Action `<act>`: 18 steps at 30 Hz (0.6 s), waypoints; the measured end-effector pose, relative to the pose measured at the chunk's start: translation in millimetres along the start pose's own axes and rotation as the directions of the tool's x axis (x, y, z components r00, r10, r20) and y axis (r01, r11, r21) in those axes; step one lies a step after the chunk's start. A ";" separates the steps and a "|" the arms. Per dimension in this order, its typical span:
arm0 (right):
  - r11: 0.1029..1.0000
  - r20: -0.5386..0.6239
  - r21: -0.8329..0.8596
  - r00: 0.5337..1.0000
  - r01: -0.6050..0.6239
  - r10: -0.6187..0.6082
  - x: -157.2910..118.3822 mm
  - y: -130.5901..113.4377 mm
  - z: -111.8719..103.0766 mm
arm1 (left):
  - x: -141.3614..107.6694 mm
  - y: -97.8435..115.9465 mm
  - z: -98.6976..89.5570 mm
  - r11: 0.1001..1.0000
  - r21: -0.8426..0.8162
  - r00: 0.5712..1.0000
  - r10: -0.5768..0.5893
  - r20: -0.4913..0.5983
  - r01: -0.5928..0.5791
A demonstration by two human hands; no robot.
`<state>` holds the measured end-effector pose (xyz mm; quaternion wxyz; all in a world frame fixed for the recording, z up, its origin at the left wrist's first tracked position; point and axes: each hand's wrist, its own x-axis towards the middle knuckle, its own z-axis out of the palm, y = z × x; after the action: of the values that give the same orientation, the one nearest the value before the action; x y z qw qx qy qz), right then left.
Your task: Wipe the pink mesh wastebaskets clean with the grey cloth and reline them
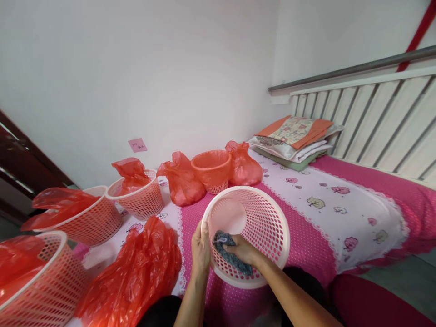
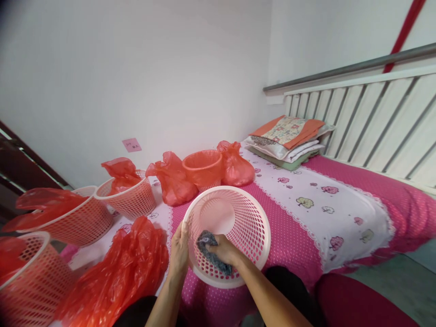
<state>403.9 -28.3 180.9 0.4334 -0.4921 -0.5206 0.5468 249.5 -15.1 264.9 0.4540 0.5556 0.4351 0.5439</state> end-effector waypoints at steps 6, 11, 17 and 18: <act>0.958 0.065 0.275 0.995 -0.086 0.070 -21.3 -14.7 4.7 | 1.0 -5.9 0.4 0.997 -0.072 1.000 -0.001 0.008 0.001; 0.934 0.090 0.336 0.991 -0.124 0.099 -34.1 -24.6 8.9 | 1.9 -10.8 -0.8 0.996 -0.087 1.000 -0.027 -0.012 0.026; 0.913 0.074 0.376 0.987 -0.159 0.141 -36.1 -21.1 11.2 | 2.0 -11.4 -1.5 0.996 -0.079 0.999 -0.031 -0.027 0.029; 0.911 0.077 0.383 0.988 -0.152 0.133 -36.1 -20.9 11.5 | 2.5 -11.8 -1.7 0.997 -0.077 0.999 -0.031 -0.027 0.029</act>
<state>396.7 -63.8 204.5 0.4683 -0.4196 -0.3753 0.6811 248.0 -10.2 253.9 0.4769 0.5233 0.4285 0.5613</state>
